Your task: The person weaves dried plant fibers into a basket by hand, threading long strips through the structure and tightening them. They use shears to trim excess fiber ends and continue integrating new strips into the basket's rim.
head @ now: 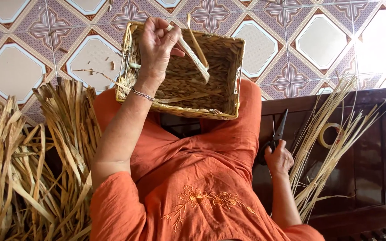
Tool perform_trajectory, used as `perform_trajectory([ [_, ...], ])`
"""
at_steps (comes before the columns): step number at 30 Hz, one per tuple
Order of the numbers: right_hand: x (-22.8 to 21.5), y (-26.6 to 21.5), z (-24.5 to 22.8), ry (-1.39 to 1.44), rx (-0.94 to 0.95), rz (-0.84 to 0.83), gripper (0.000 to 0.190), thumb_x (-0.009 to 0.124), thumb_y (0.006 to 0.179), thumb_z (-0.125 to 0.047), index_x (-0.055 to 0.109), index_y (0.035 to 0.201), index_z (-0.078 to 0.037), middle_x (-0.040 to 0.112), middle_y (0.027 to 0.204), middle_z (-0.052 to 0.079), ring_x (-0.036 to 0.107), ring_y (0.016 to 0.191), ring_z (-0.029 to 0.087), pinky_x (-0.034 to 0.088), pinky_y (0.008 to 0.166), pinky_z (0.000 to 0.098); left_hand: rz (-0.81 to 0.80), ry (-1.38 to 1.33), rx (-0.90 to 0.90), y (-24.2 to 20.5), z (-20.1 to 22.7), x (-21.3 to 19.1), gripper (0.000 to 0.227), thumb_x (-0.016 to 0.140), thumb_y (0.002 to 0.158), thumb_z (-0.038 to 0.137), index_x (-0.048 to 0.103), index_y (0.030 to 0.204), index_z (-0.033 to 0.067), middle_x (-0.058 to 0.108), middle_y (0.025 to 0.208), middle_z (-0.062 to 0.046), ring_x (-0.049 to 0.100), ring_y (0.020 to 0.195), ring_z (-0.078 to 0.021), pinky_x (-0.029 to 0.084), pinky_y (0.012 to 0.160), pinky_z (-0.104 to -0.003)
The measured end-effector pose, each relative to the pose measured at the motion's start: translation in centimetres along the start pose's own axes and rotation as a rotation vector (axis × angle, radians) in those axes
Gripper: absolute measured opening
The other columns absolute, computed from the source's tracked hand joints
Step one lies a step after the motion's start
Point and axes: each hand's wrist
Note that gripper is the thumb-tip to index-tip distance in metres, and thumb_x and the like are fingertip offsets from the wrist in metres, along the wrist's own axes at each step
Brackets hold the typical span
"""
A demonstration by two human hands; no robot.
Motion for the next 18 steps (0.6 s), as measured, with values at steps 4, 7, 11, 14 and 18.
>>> perform_trajectory([
  [4,-0.1,3.2,0.2,-0.32,0.011,-0.408,0.063,0.069,0.093,-0.046,0.052,0.137,-0.004,0.076,0.09,0.018,0.071,0.082,0.032,0.053,0.076,0.048,0.061,0.054,0.038,-0.4,-1.0,-0.7,0.025,0.075,0.101,0.013,0.054,0.11,0.0045,0.069,0.089,-0.009,0.072,0.077,-0.0158,0.065,0.06,-0.029],
  [7,-5.6,5.5,-3.6,-0.319,-0.115,-0.326,0.053,0.07,0.091,-0.049,0.058,0.124,-0.01,0.072,0.096,0.017,0.068,0.084,0.031,0.053,0.076,0.0488,0.088,0.081,0.024,-1.0,0.3,-0.1,0.026,0.076,0.102,0.015,0.053,0.109,0.004,0.069,0.086,-0.01,0.069,0.069,-0.0155,0.061,0.055,-0.028],
  [11,-15.8,6.2,-14.9,0.388,-0.375,0.24,0.021,0.061,0.109,-0.028,0.067,0.117,-0.01,0.074,0.103,0.01,0.07,0.09,0.024,0.056,0.077,0.0397,-0.029,-0.019,-0.011,-2.1,1.4,1.8,0.025,0.07,0.102,0.018,0.048,0.108,0.0071,0.071,0.086,-0.012,0.074,0.068,-0.0176,0.068,0.057,-0.03],
  [14,-21.2,5.0,-24.1,0.595,-0.788,0.363,0.04,0.082,0.092,-0.023,0.059,0.116,-0.002,0.067,0.109,0.018,0.067,0.101,0.03,0.059,0.085,0.041,-0.074,-0.034,0.02,-2.5,1.3,2.8,0.023,0.069,0.103,0.016,0.049,0.107,0.0059,0.071,0.086,-0.015,0.076,0.069,-0.0204,0.065,0.06,-0.033],
  [18,-21.6,6.5,-30.0,0.75,-0.958,0.261,0.035,0.084,0.086,-0.013,0.062,0.109,0.002,0.071,0.103,0.017,0.069,0.093,0.027,0.058,0.081,0.0431,-0.076,-0.07,-0.045,-3.0,2.0,2.8,0.023,0.07,0.102,0.013,0.049,0.106,0.0047,0.073,0.087,-0.016,0.077,0.071,-0.0215,0.065,0.063,-0.033],
])
Point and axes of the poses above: each hand's wrist, its own y-axis towards the middle knuckle, its own x-axis out of the palm, z = x × y
